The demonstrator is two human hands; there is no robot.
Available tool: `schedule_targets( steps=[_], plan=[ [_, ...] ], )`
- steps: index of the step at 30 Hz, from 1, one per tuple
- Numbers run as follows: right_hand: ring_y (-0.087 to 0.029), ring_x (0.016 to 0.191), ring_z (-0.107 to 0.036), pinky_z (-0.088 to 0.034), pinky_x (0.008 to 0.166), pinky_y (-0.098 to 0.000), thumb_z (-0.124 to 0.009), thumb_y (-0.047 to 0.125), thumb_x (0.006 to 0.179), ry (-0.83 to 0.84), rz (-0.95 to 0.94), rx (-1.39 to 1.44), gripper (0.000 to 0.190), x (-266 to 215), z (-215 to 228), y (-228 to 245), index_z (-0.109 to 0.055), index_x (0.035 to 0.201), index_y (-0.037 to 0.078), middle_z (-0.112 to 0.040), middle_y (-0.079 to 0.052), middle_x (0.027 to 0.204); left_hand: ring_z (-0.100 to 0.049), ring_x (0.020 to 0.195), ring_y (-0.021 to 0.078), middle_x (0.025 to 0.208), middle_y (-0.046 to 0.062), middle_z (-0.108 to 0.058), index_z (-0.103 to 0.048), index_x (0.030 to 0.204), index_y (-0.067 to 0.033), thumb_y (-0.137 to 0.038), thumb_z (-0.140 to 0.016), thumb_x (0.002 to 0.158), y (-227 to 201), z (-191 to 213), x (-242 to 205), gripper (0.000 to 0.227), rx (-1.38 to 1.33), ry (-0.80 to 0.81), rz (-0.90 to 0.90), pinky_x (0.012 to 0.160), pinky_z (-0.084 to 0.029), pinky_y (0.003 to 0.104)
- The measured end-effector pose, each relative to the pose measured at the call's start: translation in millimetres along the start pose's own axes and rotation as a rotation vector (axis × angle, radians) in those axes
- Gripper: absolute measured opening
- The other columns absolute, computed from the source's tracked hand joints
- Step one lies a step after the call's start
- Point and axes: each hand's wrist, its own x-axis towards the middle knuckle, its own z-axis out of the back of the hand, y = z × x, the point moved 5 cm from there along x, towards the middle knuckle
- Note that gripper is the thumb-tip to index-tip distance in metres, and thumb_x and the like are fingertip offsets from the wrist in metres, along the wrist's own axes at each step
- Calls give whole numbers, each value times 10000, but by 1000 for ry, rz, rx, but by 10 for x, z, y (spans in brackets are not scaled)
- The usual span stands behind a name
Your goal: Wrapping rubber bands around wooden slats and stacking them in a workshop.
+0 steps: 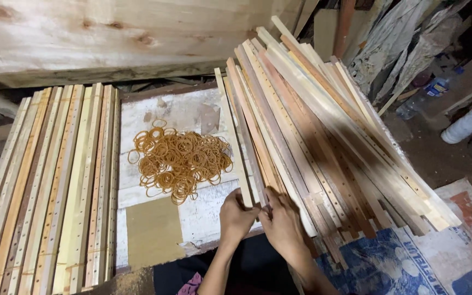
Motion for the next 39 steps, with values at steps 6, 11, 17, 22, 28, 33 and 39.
schedule_targets(
  steps=[6, 11, 17, 22, 28, 33, 39],
  plan=[
    [-312, 1066, -676, -475, 1002, -451, -626, 280, 950, -97, 64, 230, 475, -4, 16, 75, -612, 1350, 25, -727, -152, 1177, -698, 928, 265, 1094, 193, -662, -426, 1400, 20, 10, -612, 857, 231, -168, -65, 574, -432, 157, 166, 787, -627, 357],
    [-205, 802, -724, -639, 678, -309, -728, 265, 864, 21, 34, 312, 539, 107, 70, 148, -612, 1335, 30, -750, -141, 1008, -454, 1419, 333, 1551, 219, -422, -226, 1571, -21, 23, -472, 901, 295, -184, -246, 715, -448, 250, 171, 1165, -383, 417],
    [-219, 872, -753, -663, 734, -347, -804, 305, 803, 180, -39, 274, 600, 176, 130, 233, -603, 1317, 68, -741, -141, 1013, -527, 1388, 311, 1504, 209, -494, -283, 1555, -7, -87, -544, 926, 326, -81, -343, 685, -409, 271, 143, 1175, -405, 413],
    [-355, 1023, -752, -692, 742, -390, -672, 511, 871, 344, -165, 296, 763, 166, -80, 230, -522, 1389, -29, -634, -287, 1259, -446, 610, 95, 759, 14, -530, -531, 1445, 18, 4, -708, 876, 306, 34, -406, 596, -366, 233, -2, 544, -376, 219],
    [-367, 1249, -640, -630, 943, -445, -652, 405, 910, 320, -63, 457, 799, 325, -306, 542, -347, 1477, -67, -470, -319, 1450, -714, 869, 159, 1073, 77, -744, -411, 1502, -55, 66, -569, 805, 360, 346, -661, 725, -298, 270, -71, 744, -566, 250],
    [-233, 892, -778, -651, 784, -324, -719, -36, 821, 270, -53, 945, 427, 394, -251, 1124, -599, 1230, -49, -766, -180, 1066, -710, 955, 410, 1166, 229, -698, -356, 1518, -59, 56, -514, 676, 684, 756, -877, 865, 85, 76, -248, 822, -575, 419],
    [-282, 992, -749, -623, 820, -363, -578, 106, 820, 217, -45, 1037, 495, 647, -88, 1617, -651, 1276, -72, -775, -222, 1085, -677, 1139, 385, 1298, 207, -641, -427, 1493, -98, 238, -581, 661, 557, 1670, -1084, 910, 527, -185, -24, 997, -576, 514]
  ],
)
